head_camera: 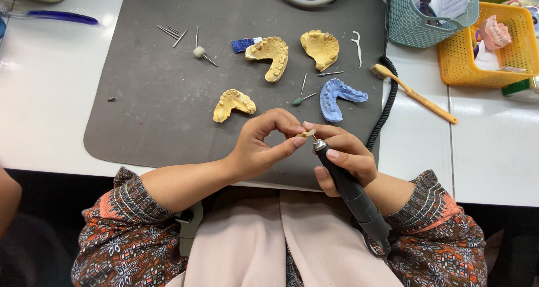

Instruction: The person uses a rotary tool with a polishing attachment to smooth and polish small dental cast pieces. They hold the cast in one hand and the tool in the other, rotating the piece to access different surfaces. The person occasionally wipes the cast with a tissue and switches between different cast pieces on the workbench.

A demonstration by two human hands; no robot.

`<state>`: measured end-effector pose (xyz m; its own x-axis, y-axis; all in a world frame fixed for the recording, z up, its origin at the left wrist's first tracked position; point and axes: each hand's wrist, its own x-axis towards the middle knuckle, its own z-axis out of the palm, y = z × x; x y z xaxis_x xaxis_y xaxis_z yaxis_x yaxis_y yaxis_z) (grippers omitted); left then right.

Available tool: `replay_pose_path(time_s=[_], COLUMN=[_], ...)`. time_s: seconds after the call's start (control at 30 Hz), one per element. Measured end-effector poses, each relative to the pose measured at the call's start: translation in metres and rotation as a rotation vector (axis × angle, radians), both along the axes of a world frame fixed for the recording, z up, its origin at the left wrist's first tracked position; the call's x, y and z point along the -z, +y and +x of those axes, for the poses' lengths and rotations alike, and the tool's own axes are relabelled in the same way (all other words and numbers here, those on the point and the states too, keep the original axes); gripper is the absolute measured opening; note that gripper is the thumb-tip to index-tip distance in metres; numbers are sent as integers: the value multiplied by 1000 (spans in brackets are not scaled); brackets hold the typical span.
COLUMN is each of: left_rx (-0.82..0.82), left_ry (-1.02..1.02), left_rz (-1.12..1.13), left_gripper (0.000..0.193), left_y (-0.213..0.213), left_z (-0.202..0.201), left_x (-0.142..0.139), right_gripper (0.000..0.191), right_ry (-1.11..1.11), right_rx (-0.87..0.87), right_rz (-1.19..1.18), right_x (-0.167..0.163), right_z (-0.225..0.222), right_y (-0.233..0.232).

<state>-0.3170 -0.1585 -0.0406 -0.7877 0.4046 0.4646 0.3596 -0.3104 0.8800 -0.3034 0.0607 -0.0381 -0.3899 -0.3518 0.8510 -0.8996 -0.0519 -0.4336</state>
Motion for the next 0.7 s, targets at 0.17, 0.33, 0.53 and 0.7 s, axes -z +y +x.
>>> replay_pose_path(time_s=[0.17,0.33,0.53,0.7], left_rx=[1,-12,-57,-114], left_ry=[13,-9,55,105], left_rz=[2,2,3,-26], left_gripper=[13,19,22,25], left_y=[-1,1,-11,-17], left_z=[41,49,39,45], left_x=[-3,-5,-6,-6], right_gripper=[42,41,40,40], right_ry=[-61,-59,-58,-48], right_rx=[-58,-53,-51,-61], right_rz=[-25,-33,-48,-6], right_x=[-2,-1,2,1], right_z=[43,51,39,42], right_y=[4,7,-12,-18])
